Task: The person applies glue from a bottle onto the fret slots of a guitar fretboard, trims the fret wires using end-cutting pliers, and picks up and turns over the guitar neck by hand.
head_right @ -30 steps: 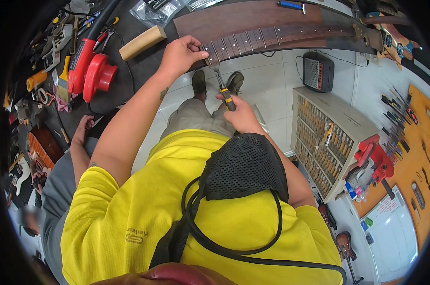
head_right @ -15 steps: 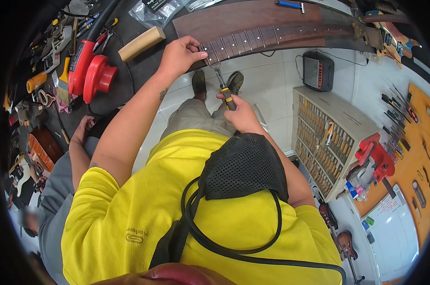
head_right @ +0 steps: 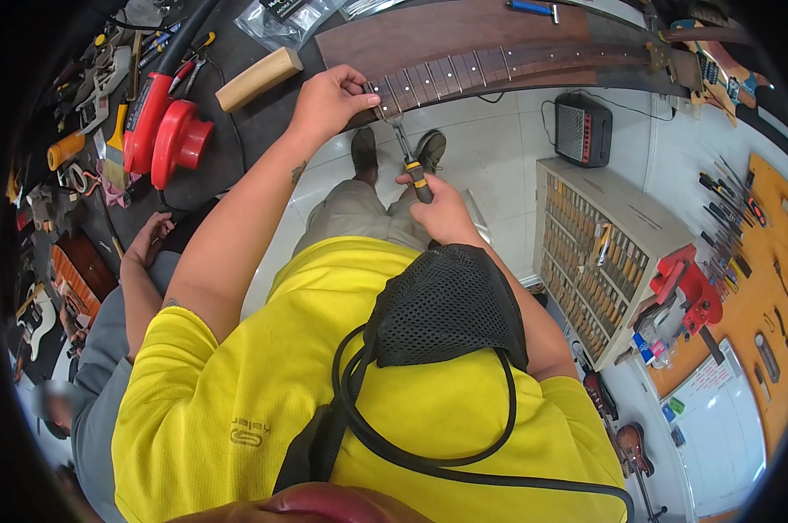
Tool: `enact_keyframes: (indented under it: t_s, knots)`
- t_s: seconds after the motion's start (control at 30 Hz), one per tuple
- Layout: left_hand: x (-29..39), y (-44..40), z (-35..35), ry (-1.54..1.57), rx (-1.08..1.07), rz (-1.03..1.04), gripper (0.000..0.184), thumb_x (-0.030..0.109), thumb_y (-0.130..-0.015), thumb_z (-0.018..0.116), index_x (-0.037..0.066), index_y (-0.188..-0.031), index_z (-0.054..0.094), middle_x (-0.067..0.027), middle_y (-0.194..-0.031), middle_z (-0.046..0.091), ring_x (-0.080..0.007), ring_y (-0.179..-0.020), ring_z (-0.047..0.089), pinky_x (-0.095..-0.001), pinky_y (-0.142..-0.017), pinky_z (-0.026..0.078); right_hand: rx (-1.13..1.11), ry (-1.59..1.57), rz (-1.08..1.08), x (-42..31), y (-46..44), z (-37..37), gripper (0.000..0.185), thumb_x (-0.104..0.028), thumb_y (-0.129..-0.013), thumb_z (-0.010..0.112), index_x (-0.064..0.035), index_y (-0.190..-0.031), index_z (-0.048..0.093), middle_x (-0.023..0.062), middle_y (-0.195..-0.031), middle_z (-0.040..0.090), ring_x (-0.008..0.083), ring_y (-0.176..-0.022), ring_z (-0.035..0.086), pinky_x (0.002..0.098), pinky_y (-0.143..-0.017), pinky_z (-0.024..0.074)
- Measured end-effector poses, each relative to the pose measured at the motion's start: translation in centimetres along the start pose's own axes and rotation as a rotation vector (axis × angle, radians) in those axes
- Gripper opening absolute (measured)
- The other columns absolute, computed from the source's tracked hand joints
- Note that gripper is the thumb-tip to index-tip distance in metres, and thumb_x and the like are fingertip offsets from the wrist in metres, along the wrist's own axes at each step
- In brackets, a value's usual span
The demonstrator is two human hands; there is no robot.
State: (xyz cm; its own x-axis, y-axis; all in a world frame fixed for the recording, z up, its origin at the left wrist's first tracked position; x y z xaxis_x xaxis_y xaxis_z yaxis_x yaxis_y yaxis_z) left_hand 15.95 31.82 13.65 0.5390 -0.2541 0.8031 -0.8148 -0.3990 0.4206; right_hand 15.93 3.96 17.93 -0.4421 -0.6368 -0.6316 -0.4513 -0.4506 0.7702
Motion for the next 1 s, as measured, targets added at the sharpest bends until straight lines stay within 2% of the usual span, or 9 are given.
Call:
enact_keyframes:
  t_s: [0.13,0.43,0.5,0.53,0.63,0.7,0.8,0.97,1.0]
  knots:
    - [0.2,0.2,-0.1,-0.011,0.011,0.013,0.044,0.024,-0.081,0.094,0.000,-0.113,0.076,-0.0081,-0.090,0.077,-0.0151,-0.082,0.071,-0.0320,-0.077,0.058,-0.002,0.056,0.014,-0.1,0.0,-0.2,0.054,0.004,-0.080,0.060,-0.0113,-0.130,0.074,0.0007,-0.102,0.062,0.0145,-0.088,0.056,0.0268,-0.084,0.0464]
    - [-0.1,0.1,0.1,-0.014,0.013,0.010,0.043,0.023,-0.081,0.094,0.000,-0.112,0.075,-0.0078,-0.090,0.077,-0.0150,-0.082,0.071,-0.0321,-0.077,0.058,-0.013,0.088,0.048,0.0,-0.2,-0.3,0.056,0.003,-0.080,0.061,-0.0159,-0.131,0.074,-0.0003,-0.093,0.061,0.0136,-0.083,0.055,0.0269,-0.081,0.0470]
    - [-0.1,0.1,0.1,-0.009,0.011,0.012,0.043,0.023,-0.081,0.094,0.000,-0.112,0.075,-0.0078,-0.090,0.077,-0.0151,-0.082,0.071,-0.0322,-0.077,0.058,0.015,0.101,0.002,0.7,-0.6,-0.2,0.053,0.009,-0.081,0.059,-0.0056,-0.131,0.071,-0.0030,-0.099,0.064,0.0093,-0.081,0.055,0.0250,-0.077,0.0460]
    - [-0.1,0.1,0.1,-0.003,0.009,0.013,0.043,0.023,-0.081,0.094,0.000,-0.112,0.075,-0.0077,-0.090,0.077,-0.0151,-0.082,0.071,-0.0323,-0.077,0.058,0.015,0.101,0.002,1.1,-0.7,0.0,0.053,0.009,-0.081,0.059,-0.0056,-0.131,0.071,-0.0030,-0.099,0.064,0.0093,-0.081,0.055,0.0250,-0.077,0.0460]
    - [0.0,0.1,0.0,-0.008,0.012,0.013,0.043,0.022,-0.081,0.094,0.000,-0.112,0.075,-0.0076,-0.090,0.077,-0.0153,-0.082,0.071,-0.0323,-0.077,0.058,0.223,0.142,-0.122,1.0,-0.7,0.6,0.043,0.004,-0.081,0.061,-0.0024,-0.122,0.070,0.0019,-0.100,0.069,0.0146,-0.086,0.061,0.0293,-0.083,0.0499]
    - [0.1,0.1,0.0,-0.009,0.011,0.012,0.043,0.022,-0.081,0.094,0.000,-0.113,0.075,-0.0076,-0.090,0.077,-0.0155,-0.082,0.072,-0.0323,-0.077,0.058,0.267,0.129,-0.051,0.5,-0.5,0.6,0.033,-0.006,-0.082,0.069,-0.0010,-0.115,0.068,0.0127,-0.105,0.076,0.0260,-0.092,0.071,0.0371,-0.086,0.0522]
    - [0.3,0.2,0.0,-0.011,0.012,0.011,0.043,0.023,-0.081,0.094,0.000,-0.113,0.075,-0.0076,-0.090,0.077,-0.0156,-0.082,0.072,-0.0324,-0.077,0.058,0.114,0.242,0.079,0.0,-1.0,-0.1,0.034,-0.008,-0.081,0.069,-0.0020,-0.114,0.067,0.0111,-0.100,0.074,0.0261,-0.089,0.069,0.0367,-0.085,0.0523]
    - [-0.1,0.1,0.0,-0.025,0.004,0.000,0.043,0.023,-0.081,0.094,0.000,-0.113,0.076,-0.0075,-0.090,0.077,-0.0156,-0.082,0.072,-0.0324,-0.077,0.058,0.098,0.208,0.026,1.2,-1.5,-0.1,0.036,-0.009,-0.080,0.068,-0.0027,-0.115,0.066,0.0098,-0.094,0.071,0.0258,-0.087,0.067,0.0359,-0.084,0.0523]
    - [-0.1,0.1,0.0,-0.018,0.000,-0.006,0.043,0.025,-0.081,0.094,0.001,-0.113,0.076,-0.0091,-0.093,0.078,-0.0189,-0.084,0.074,-0.0346,-0.078,0.058,0.106,0.186,-0.013,1.1,-1.5,0.0,0.036,-0.009,-0.079,0.068,-0.0030,-0.115,0.066,0.0095,-0.092,0.070,0.0256,-0.086,0.066,0.0359,-0.083,0.0521]
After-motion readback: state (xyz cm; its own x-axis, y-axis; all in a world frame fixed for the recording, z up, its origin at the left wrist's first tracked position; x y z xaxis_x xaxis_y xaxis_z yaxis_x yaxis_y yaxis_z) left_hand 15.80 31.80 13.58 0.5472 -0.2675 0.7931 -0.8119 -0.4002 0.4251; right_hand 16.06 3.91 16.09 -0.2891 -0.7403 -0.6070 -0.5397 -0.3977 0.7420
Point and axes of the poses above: each hand's wrist, its own y-axis away from the middle knuckle, its own z-axis out of the palm, x = y × z, the point moved 1 cm from there along -y, towards the middle knuckle
